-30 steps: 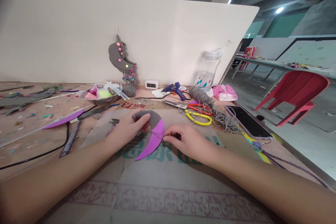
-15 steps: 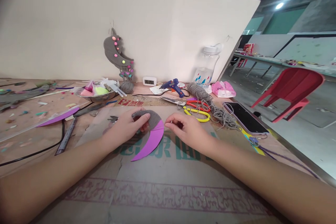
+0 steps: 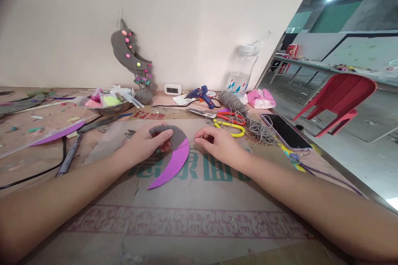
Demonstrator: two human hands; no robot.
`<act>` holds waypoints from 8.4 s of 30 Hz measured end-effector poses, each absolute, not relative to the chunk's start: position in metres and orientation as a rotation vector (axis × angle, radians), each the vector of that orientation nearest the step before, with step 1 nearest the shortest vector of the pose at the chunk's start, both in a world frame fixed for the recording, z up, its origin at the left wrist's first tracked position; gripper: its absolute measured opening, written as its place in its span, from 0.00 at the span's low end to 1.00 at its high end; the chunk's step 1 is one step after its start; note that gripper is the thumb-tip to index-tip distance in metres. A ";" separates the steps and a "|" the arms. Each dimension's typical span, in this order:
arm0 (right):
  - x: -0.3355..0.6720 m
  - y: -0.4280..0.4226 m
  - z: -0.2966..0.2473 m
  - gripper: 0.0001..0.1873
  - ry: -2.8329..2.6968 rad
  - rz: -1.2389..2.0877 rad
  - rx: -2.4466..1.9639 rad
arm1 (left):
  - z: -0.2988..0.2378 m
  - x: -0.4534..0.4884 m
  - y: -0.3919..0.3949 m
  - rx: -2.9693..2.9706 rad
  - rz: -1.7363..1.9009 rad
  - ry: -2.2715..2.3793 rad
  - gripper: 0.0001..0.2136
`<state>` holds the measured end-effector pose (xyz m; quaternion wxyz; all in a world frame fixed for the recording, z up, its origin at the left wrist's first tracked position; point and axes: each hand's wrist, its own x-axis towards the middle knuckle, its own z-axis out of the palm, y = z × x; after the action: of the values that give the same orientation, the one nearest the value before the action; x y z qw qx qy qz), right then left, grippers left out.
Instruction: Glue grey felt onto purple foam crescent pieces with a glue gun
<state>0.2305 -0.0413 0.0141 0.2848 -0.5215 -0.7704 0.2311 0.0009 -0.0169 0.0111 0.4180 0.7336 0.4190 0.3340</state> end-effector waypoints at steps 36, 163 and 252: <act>0.228 -0.042 0.013 0.09 -1.975 0.474 -1.380 | 0.013 0.000 -0.025 1.804 0.661 0.982 0.13; 0.229 -0.045 0.019 0.05 -2.503 -0.572 -0.699 | 0.015 0.001 -0.017 1.795 0.941 0.937 0.18; 0.260 0.033 0.073 0.19 -1.692 0.287 -1.485 | 0.003 0.002 -0.005 1.593 1.092 1.085 0.12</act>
<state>0.2604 0.0327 0.0727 0.4224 -0.5929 -0.6759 0.1146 0.0016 -0.0046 0.0031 0.4471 0.6433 0.4381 0.4409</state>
